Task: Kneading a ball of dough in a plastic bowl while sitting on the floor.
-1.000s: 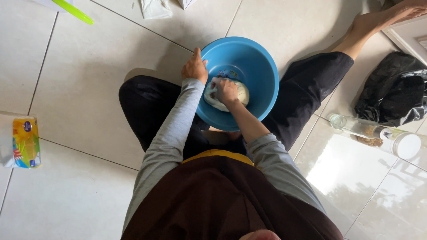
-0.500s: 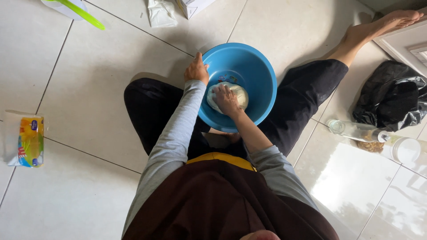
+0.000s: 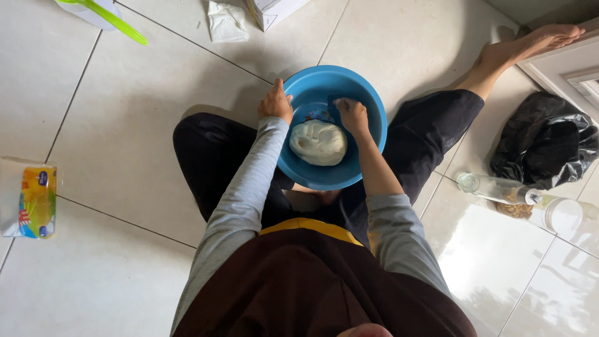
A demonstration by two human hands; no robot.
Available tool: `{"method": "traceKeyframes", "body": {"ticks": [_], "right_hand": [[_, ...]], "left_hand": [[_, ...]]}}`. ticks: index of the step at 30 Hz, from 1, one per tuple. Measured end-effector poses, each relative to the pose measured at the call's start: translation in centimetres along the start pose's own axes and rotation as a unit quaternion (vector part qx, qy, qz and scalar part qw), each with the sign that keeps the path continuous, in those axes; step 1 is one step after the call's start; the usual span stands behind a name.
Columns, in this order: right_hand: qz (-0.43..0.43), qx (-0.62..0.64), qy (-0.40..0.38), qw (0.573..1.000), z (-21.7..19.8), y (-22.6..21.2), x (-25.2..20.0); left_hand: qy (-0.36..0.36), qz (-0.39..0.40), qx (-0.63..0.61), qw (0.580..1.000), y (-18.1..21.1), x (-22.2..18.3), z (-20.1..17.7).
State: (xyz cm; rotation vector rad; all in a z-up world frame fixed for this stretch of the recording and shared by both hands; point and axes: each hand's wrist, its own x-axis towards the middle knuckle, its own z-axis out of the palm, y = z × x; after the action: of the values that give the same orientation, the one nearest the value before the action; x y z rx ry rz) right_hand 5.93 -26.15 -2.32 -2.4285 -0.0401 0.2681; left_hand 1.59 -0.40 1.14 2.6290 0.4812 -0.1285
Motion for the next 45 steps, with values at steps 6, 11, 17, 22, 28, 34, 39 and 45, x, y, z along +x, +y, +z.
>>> {"method": "traceKeyframes", "body": {"ticks": [6,11,17,22,28,34,39,45], "right_hand": [[-0.338,-0.351,0.317,0.813,11.4,-0.7,-0.8],[-0.069,-0.227,-0.246,0.94,7.9,-7.8,-3.0],[-0.191,-0.184,-0.259,0.929,1.7,-11.5,-8.5],[-0.268,-0.142,-0.176,0.936,-3.5,-11.8,-13.4],[-0.35,-0.118,-0.087,0.925,-6.7,-7.0,-15.0],[-0.21,-0.068,-0.135,0.966,-10.6,-6.5,-14.4],[-0.063,-0.116,-0.224,0.966,-8.1,-6.2,-11.5],[-0.072,-0.203,-0.18,0.96,-1.2,-5.1,-10.1]], "left_hand": [[-0.019,-0.016,-0.021,0.999,1.0,-0.7,-2.0],[-0.018,-0.012,-0.024,0.999,0.8,-0.5,-1.6],[-0.031,-0.006,-0.022,0.999,0.2,-0.4,-1.1],[-0.039,0.002,-0.033,0.999,0.0,-0.6,-1.0],[-0.041,0.003,-0.039,0.998,0.0,-0.3,-0.5],[-0.051,-0.014,-0.022,0.998,0.3,-0.6,-0.7],[-0.047,-0.013,-0.015,0.999,0.0,-0.5,0.0],[-0.054,-0.015,-0.014,0.998,0.2,-0.8,-0.6]]}}
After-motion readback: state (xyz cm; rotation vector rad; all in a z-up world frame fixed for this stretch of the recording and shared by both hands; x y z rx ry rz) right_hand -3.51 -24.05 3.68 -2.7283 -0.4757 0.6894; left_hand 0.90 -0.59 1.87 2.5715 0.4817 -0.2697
